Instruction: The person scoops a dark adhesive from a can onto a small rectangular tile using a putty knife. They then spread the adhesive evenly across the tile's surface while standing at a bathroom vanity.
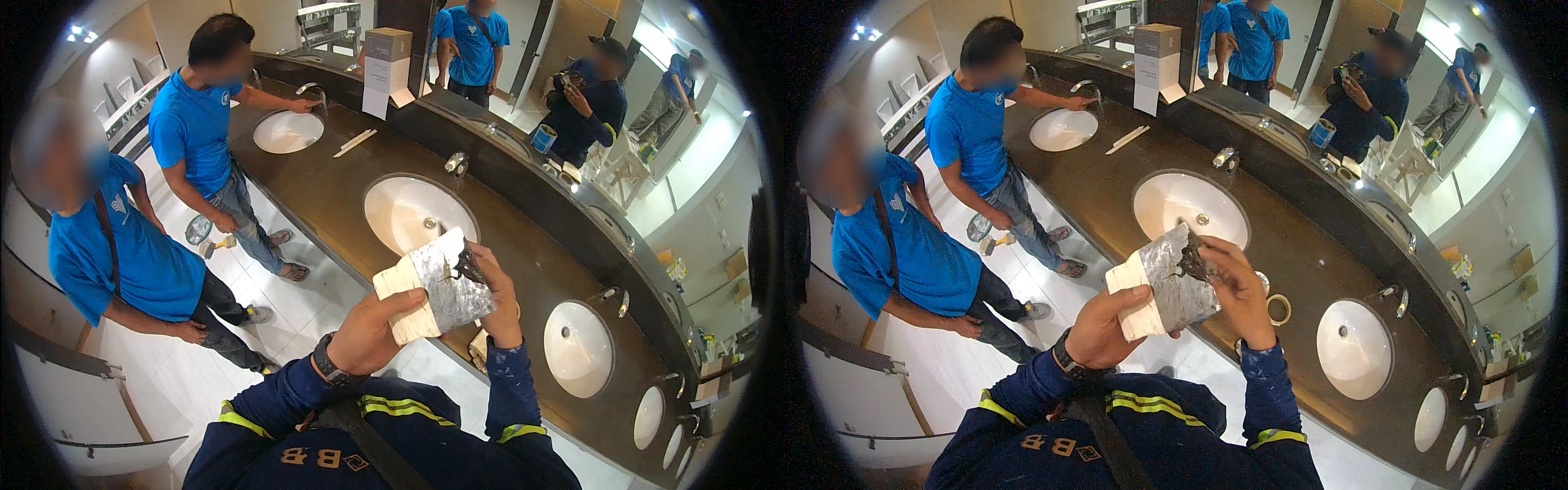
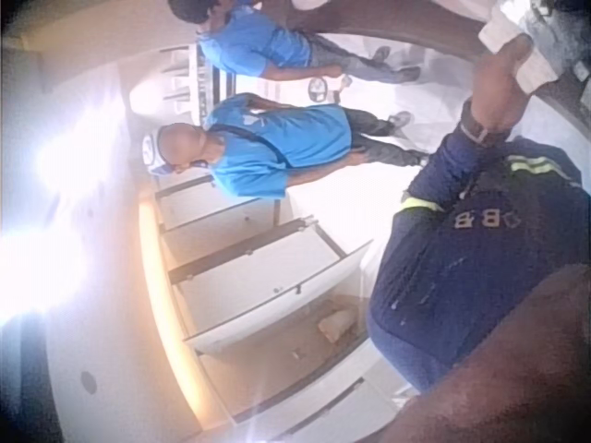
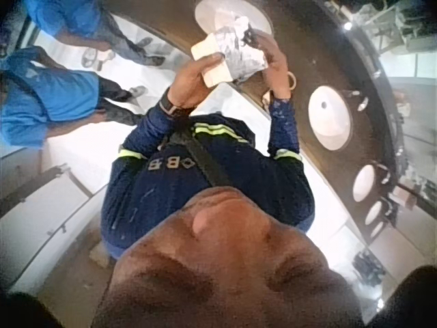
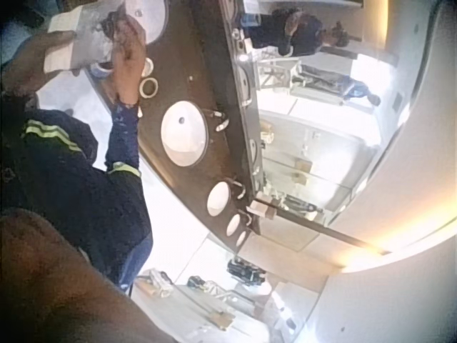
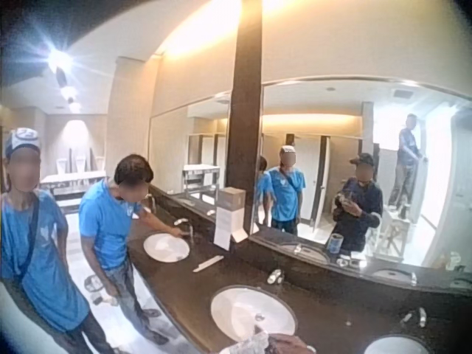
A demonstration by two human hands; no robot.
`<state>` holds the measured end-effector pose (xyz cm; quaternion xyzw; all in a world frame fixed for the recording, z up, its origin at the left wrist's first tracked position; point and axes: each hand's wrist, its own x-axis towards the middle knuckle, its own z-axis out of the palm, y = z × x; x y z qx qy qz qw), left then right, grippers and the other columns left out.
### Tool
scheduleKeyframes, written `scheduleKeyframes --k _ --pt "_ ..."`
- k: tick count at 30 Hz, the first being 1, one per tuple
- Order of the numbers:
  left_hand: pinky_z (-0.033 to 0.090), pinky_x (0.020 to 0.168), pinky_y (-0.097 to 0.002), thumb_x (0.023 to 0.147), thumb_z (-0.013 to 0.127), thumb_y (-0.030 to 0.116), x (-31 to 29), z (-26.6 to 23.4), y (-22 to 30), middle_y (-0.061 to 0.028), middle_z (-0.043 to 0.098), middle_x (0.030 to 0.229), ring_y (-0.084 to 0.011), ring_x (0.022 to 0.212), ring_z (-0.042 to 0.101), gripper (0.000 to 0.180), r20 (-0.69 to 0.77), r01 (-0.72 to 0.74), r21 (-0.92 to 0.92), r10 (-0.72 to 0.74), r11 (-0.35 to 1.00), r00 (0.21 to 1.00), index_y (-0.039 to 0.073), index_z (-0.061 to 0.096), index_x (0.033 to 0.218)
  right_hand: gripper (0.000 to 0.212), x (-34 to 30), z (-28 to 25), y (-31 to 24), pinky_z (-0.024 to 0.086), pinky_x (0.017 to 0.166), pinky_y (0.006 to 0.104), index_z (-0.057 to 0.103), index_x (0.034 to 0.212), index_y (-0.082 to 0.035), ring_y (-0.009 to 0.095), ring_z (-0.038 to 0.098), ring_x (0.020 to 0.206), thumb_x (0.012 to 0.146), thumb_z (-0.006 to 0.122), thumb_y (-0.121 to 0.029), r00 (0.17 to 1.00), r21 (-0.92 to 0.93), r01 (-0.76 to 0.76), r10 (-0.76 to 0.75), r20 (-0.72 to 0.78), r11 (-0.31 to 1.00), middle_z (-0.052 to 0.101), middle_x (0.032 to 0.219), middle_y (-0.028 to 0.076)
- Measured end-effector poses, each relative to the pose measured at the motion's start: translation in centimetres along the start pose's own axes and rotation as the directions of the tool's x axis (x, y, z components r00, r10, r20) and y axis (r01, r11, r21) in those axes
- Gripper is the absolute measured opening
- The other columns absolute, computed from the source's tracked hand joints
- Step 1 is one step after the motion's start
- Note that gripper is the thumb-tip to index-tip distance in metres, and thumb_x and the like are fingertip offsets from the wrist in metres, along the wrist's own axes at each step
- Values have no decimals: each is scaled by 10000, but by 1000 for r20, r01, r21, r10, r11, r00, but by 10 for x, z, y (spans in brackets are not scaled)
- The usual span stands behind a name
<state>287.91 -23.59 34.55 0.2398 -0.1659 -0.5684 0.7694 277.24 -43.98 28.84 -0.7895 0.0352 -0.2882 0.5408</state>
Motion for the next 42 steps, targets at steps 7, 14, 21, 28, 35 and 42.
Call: scheduleKeyframes --k 7,14,21,28,35,42 --pt "464 934 -278 1021 511 142 -17 -3 15 -66 633 1191 -118 1075 581 328 22 -400 714 553 574 833 -27 524 1301 282 -9 -3 -11 517 678 254 516 1213 -19 144 633 772 1013 479 -215 889 572 -160 370 -272 805 673 1006 141" --pt "481 781 -291 997 531 119 -19 -5 11 -105 676 1015 -156 886 622 245 55 -319 890 617 326 785 -36 592 1177 164 -10 26 -61 471 554 218 574 1099 -6 89 617 638 991 554 -127 924 363 -194 294 -244 911 668 816 60" --pt "482 698 -311 947 578 87 -13 -4 8 -166 661 915 -259 750 627 248 285 -364 931 665 -20 691 -39 601 1158 178 -4 27 -55 473 550 219 592 1088 2 89 615 622 990 565 -145 915 507 -242 368 -164 827 658 805 47" --pt "482 653 -330 938 590 79 -11 1 6 -166 661 871 -278 710 637 182 209 -275 962 629 6 748 -37 630 1071 210 -2 25 -57 477 554 219 588 1112 17 89 620 630 992 571 -154 926 507 -217 340 -163 834 659 823 51" --pt "488 653 -404 913 597 66 -2 1 1 -179 643 889 -362 743 617 146 383 -294 922 488 -252 784 -20 642 1023 210 0 19 -81 493 552 221 584 1122 22 98 628 636 991 572 -142 929 502 -197 324 -180 842 663 843 65" --pt "529 810 -343 966 564 112 -3 -9 -11 -138 677 1040 -282 916 669 299 -102 -168 813 420 558 902 -30 569 1228 240 -5 -2 -81 528 697 270 613 1159 10 161 661 797 996 559 -158 934 268 49 51 -354 962 665 1046 138"
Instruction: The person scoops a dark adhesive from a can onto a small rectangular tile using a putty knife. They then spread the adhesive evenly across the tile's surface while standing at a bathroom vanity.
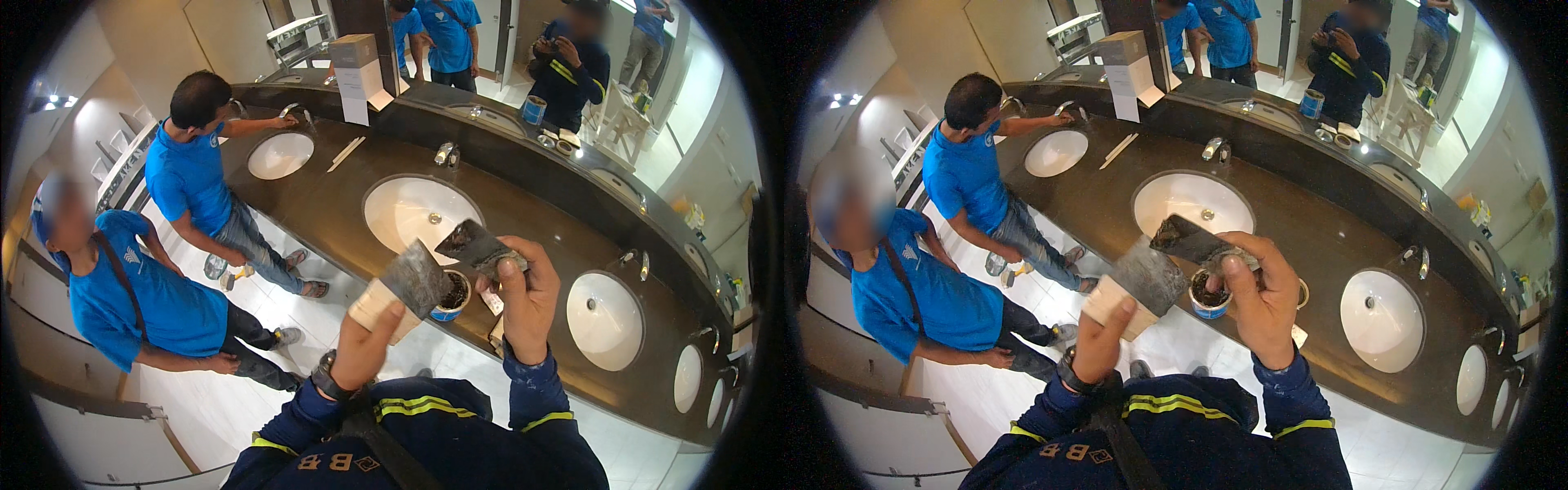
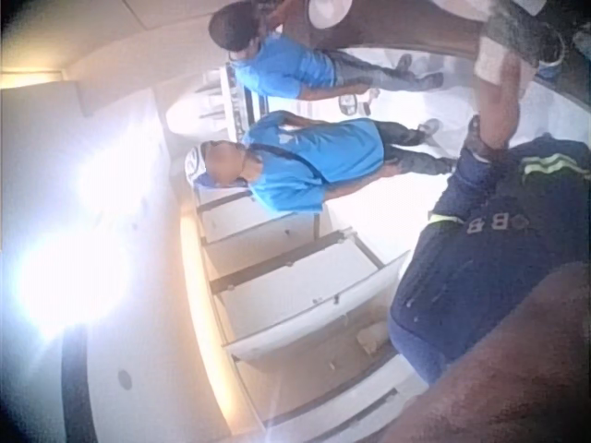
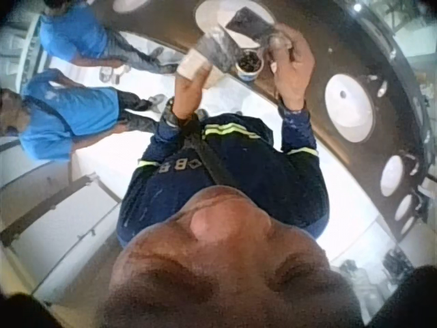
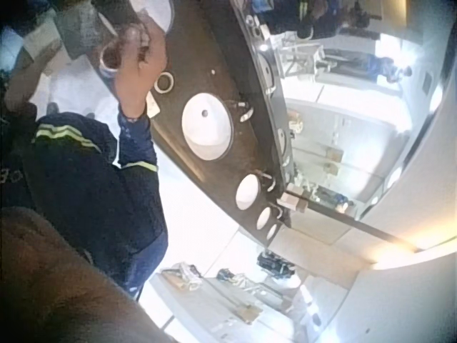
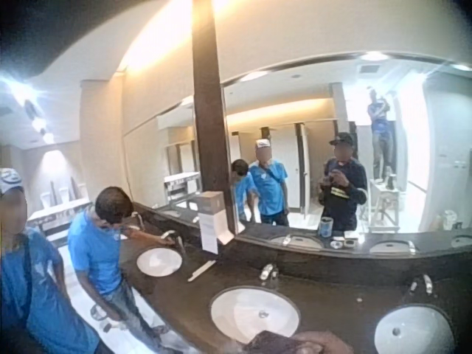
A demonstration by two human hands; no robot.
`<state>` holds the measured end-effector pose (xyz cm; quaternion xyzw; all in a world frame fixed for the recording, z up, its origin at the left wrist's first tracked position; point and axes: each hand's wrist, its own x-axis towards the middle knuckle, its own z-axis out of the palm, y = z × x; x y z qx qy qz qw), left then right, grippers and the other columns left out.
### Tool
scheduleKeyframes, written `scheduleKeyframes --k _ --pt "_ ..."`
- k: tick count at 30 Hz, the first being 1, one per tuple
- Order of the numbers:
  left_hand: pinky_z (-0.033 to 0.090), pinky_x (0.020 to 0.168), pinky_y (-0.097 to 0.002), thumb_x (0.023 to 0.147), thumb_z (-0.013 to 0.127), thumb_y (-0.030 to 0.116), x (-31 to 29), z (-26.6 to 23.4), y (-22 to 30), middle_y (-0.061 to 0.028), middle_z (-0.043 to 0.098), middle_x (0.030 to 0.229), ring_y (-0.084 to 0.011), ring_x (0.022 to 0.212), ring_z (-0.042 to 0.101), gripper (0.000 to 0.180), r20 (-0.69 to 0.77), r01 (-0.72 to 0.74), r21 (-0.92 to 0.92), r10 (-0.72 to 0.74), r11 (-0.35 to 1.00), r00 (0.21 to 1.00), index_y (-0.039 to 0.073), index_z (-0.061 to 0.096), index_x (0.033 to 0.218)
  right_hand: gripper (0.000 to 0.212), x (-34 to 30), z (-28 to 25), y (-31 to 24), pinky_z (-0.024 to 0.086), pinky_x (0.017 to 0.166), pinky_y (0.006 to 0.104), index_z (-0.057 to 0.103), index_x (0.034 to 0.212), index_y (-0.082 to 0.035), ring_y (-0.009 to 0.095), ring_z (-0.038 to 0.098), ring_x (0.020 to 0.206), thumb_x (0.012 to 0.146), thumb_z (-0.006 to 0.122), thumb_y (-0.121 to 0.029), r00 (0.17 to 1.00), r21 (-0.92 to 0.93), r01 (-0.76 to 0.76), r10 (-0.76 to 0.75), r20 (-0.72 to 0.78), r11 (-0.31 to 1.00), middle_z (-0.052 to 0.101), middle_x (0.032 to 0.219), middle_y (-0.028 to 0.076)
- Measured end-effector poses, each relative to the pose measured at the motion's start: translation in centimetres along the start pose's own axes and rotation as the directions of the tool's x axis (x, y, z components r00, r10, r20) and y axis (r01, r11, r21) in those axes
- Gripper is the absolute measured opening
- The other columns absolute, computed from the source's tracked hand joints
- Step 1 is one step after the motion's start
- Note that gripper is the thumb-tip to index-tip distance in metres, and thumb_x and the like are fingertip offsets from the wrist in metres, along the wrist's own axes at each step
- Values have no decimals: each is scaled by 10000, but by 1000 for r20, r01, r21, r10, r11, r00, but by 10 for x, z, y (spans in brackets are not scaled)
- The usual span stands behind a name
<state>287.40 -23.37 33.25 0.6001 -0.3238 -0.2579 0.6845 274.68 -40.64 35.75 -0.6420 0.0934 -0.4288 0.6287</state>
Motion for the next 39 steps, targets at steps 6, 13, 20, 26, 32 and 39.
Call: scheduleKeyframes --k 6,13,20,26,32,39 --pt "551 859 -451 988 518 200 11 -10 6 -167 591 1261 -319 1064 643 475 152 256 -524 -206 813 967 14 384 1403 297 3 -6 15 458 967 378 647 1224 -35 289 584 1159 950 588 -135 905 -157 226 -148 399 961 592 1285 186" --pt "552 892 -445 982 526 157 10 -18 1 -155 577 1281 -296 1111 627 458 194 297 -624 -225 723 955 16 396 1398 389 17 -18 4 441 1001 387 678 1226 -98 314 562 1205 847 636 -22 790 -209 191 -24 613 959 551 1358 183" --pt "516 969 -402 973 560 131 8 -23 2 -124 588 1278 -248 1146 614 443 233 329 -621 -233 712 944 8 430 1379 435 25 -24 6 456 974 386 688 1225 -129 302 577 1177 816 633 9 843 -357 174 48 536 918 561 1342 167" --pt "496 987 -378 970 572 122 9 -24 8 -96 601 1265 -229 1144 614 421 226 315 -657 -220 685 949 17 462 1362 401 32 -29 26 470 935 397 677 1222 -108 298 592 1123 837 624 -9 859 -629 359 19 511 690 575 1319 155" --pt "489 993 -371 963 567 134 14 -28 9 -101 597 1274 -233 1152 610 436 107 245 -651 -233 718 967 18 457 1368 344 31 -35 22 438 1001 389 663 1214 -62 293 568 1185 876 600 -55 959 -532 161 -5 283 831 578 1317 161" --pt "482 1004 -374 964 561 144 19 -26 10 -113 590 1286 -241 1177 599 452 168 282 -662 -229 694 959 9 441 1378 360 29 -28 24 407 1043 381 642 1220 -36 278 533 1237 864 594 -44 927 -266 43 61 370 963 557 1340 170"
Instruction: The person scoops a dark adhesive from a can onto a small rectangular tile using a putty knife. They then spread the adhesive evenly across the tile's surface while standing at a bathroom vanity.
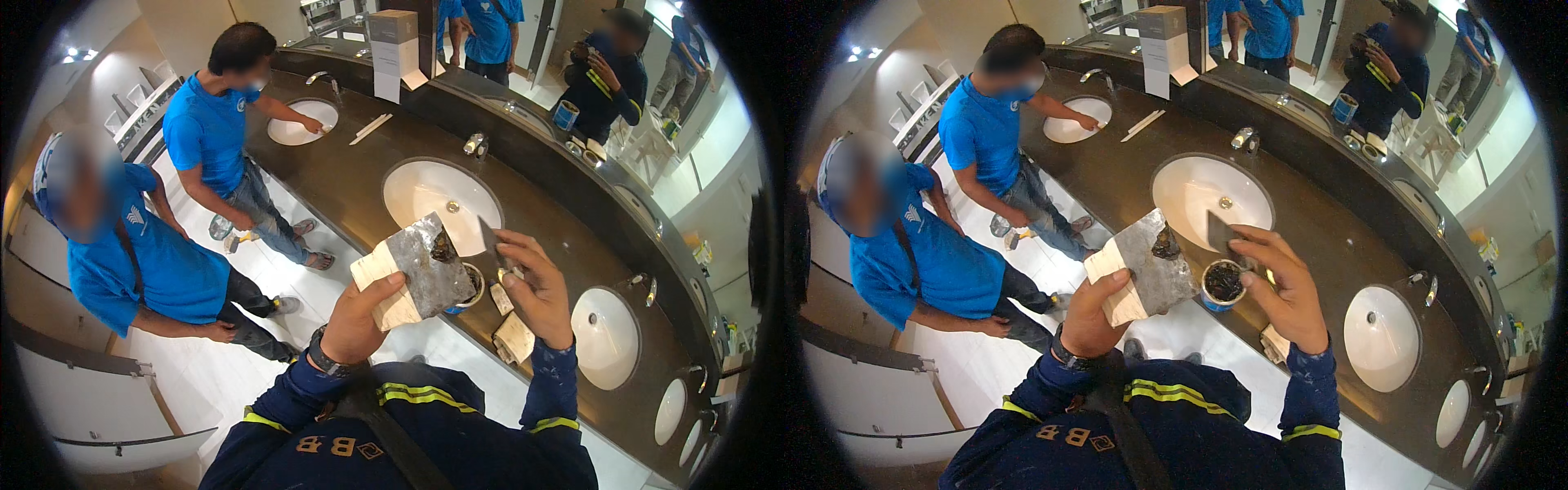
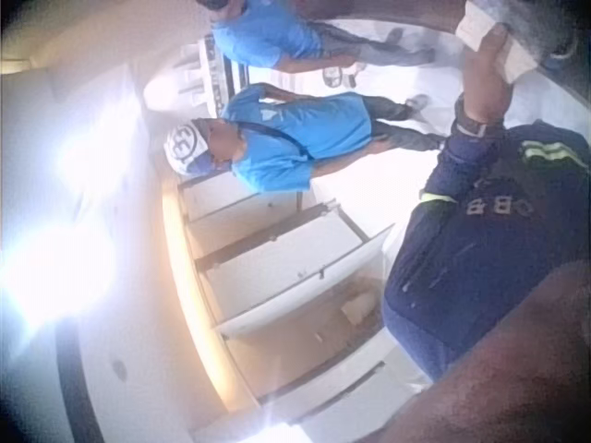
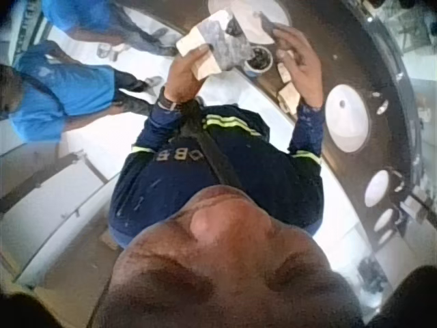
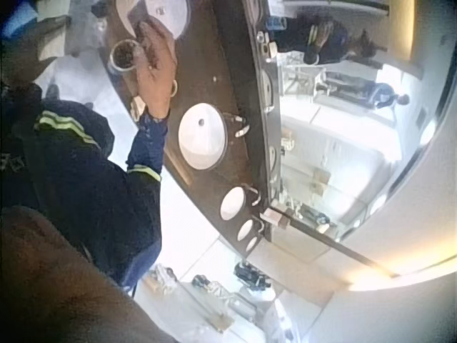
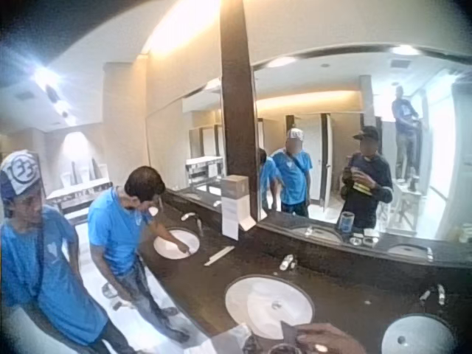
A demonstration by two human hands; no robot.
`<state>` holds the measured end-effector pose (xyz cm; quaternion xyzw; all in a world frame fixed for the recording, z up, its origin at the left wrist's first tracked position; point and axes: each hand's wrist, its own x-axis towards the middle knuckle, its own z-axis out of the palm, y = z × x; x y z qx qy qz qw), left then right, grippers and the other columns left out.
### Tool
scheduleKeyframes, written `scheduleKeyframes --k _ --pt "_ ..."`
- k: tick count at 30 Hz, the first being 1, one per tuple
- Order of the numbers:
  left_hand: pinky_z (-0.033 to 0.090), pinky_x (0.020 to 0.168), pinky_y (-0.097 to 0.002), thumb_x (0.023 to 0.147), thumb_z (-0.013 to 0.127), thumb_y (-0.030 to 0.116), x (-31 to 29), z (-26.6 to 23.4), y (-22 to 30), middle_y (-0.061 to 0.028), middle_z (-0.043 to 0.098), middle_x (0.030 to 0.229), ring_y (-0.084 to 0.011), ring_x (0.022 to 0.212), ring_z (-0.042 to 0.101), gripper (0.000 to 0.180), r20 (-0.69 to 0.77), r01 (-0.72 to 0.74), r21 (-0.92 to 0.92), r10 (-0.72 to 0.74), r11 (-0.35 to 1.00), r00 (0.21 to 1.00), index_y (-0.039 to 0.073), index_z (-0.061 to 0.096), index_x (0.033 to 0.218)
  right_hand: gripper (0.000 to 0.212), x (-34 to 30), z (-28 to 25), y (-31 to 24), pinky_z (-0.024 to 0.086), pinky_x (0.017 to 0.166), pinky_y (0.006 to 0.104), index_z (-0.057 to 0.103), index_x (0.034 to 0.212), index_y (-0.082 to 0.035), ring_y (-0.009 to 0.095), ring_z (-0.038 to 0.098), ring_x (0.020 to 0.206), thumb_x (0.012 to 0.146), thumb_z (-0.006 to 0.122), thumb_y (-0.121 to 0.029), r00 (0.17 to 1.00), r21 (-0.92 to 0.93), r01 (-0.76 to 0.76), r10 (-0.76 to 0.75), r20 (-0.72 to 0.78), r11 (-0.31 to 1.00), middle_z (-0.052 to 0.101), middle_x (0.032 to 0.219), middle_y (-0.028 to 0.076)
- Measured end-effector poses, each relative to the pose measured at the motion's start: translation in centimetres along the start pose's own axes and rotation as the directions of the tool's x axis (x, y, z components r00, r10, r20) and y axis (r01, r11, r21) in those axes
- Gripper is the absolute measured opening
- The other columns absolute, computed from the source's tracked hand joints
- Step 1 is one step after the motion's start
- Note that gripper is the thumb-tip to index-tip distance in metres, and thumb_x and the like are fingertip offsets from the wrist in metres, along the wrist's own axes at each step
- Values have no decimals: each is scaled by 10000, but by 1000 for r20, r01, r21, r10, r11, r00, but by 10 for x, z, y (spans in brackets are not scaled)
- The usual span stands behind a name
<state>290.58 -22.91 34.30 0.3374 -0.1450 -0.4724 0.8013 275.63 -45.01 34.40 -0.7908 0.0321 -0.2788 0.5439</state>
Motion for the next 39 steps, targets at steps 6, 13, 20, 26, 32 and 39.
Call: scheduleKeyframes --k 6,13,20,26,32,39 --pt "479 1015 -375 966 564 144 2 2 -6 -122 577 1309 -242 1182 597 460 49 53 -53 -51 997 998 11 431 1386 408 5 15 6 402 1054 385 629 1248 -59 267 520 1261 842 635 -14 986 198 -1 -32 166 980 554 1348 153" --pt "487 1009 -372 965 564 136 2 -2 -5 -123 578 1303 -244 1182 597 463 83 89 -31 -86 996 993 13 428 1390 410 11 14 14 433 1032 391 640 1235 -78 279 537 1250 832 643 -3 986 -46 71 -63 157 996 551 1357 145" --pt "481 1014 -372 978 560 146 2 1 -3 -109 580 1301 -236 1177 600 448 98 109 -61 -103 992 990 20 429 1388 425 4 11 17 412 1048 385 627 1238 -62 276 528 1250 819 646 7 999 5 -17 16 30 1000 540 1352 142" --pt "507 978 -379 968 564 142 7 -1 -12 -112 594 1279 -233 1149 618 459 72 180 -108 -173 978 982 15 425 1387 431 0 26 19 384 1064 376 608 1253 -49 264 503 1266 826 649 -4 995 216 3 -24 96 976 521 1363 143" --pt "522 941 -353 953 603 126 -2 8 -10 -93 616 1244 -207 1110 632 439 119 164 1 -163 986 979 19 470 1358 396 3 12 34 412 1026 363 593 1261 -56 258 532 1219 867 618 -32 999 -117 12 -6 47 993 548 1329 138" --pt "530 928 -349 961 592 125 1 0 -12 -100 615 1262 -206 1105 637 439 90 164 -51 -159 985 983 10 470 1366 288 -2 17 21 489 759 298 522 1233 -68 181 609 869 984 519 -214 979 354 -100 156 -133 930 639 1105 126"
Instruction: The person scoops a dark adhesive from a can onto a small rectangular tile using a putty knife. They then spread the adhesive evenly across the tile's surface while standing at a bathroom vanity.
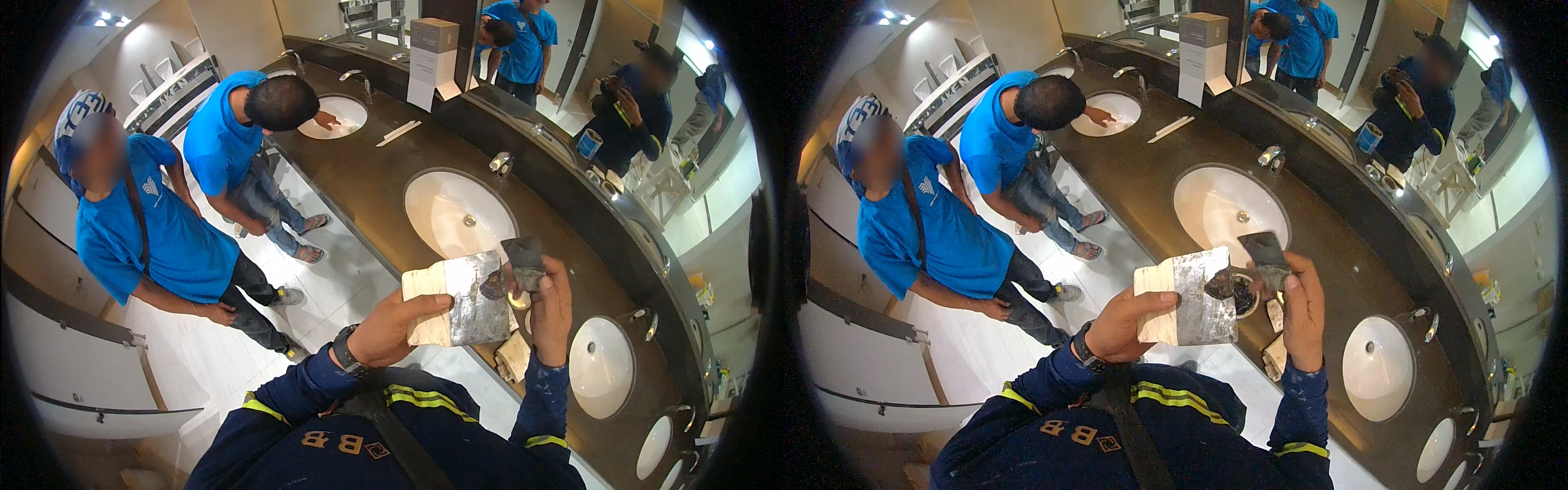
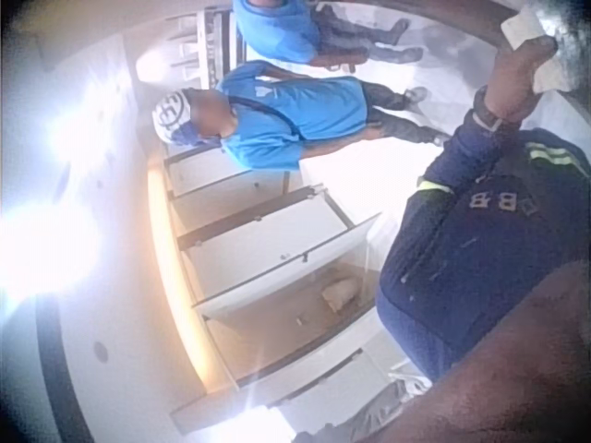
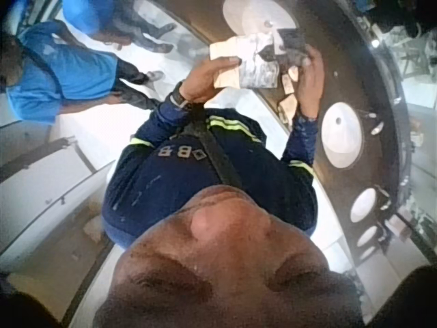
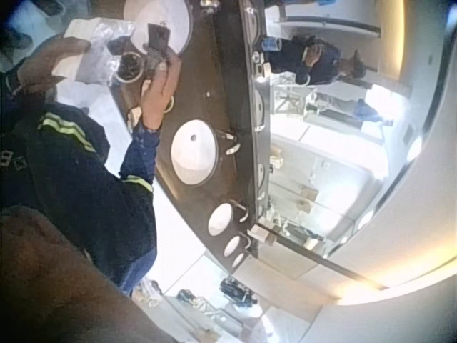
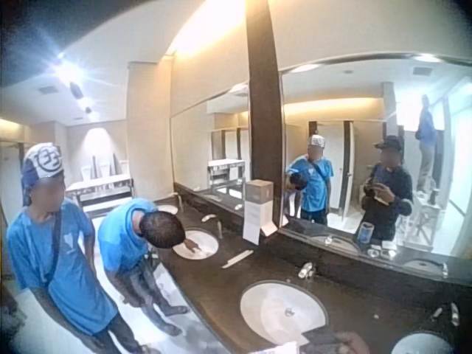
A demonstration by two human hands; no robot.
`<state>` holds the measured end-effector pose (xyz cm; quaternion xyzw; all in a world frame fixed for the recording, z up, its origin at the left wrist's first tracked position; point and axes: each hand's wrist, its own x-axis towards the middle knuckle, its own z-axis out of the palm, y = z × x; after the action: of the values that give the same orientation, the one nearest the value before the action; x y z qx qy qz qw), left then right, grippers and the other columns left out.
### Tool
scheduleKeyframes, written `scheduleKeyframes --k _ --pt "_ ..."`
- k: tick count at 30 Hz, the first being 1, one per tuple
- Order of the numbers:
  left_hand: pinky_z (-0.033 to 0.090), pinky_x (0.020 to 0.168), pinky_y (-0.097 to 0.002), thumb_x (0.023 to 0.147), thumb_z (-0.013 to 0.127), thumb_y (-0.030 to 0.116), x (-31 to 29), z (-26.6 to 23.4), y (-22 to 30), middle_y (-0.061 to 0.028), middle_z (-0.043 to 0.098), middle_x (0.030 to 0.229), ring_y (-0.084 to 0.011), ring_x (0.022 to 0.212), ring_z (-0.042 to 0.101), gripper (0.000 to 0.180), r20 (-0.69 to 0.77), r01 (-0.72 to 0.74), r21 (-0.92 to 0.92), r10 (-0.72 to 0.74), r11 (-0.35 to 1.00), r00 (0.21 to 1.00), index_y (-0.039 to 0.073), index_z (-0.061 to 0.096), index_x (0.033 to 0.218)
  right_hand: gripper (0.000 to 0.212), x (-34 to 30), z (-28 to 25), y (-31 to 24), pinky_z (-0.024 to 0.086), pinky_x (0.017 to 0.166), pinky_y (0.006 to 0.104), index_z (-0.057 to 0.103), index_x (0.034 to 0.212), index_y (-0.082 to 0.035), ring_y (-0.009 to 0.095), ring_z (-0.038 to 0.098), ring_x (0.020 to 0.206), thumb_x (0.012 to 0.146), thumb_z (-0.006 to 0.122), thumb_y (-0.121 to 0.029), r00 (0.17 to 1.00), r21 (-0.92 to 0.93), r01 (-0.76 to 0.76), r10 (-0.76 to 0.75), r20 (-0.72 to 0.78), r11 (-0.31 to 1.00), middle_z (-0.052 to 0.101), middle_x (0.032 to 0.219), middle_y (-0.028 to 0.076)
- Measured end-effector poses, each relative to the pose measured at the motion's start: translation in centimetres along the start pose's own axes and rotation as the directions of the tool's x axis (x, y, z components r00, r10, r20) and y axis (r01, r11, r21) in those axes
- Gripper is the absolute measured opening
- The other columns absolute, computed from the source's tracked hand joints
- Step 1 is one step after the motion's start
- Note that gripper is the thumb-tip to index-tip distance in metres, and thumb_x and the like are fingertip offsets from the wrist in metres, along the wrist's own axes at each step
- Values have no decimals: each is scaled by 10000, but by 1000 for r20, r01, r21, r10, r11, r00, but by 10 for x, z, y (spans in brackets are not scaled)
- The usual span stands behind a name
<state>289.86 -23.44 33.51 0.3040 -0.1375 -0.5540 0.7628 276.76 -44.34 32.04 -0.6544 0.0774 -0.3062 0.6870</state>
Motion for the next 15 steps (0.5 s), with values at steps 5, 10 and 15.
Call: scheduleKeyframes --k 5,10,15 --pt "535 925 -347 958 600 117 0 3 -1 -102 620 1257 -205 1104 641 429 10 29 -14 -28 999 1000 10 482 1356 258 -4 -6 -1 439 566 256 505 1084 -63 87 500 622 997 539 -304 978 353 -194 209 -5 915 639 947 80" --pt "528 934 -341 963 608 129 2 3 -6 -97 619 1259 -196 1106 636 421 21 118 12 -118 993 993 17 491 1351 274 -5 0 17 444 524 203 562 1042 -66 75 541 575 961 622 -322 968 443 -243 185 171 863 620 797 17" --pt "520 939 -327 966 613 144 3 0 -9 -92 610 1270 -185 1103 628 426 31 120 66 -122 991 992 23 487 1355 257 -8 8 24 520 812 266 637 1067 -40 101 640 888 920 687 -244 946 447 -324 301 124 834 675 948 8"
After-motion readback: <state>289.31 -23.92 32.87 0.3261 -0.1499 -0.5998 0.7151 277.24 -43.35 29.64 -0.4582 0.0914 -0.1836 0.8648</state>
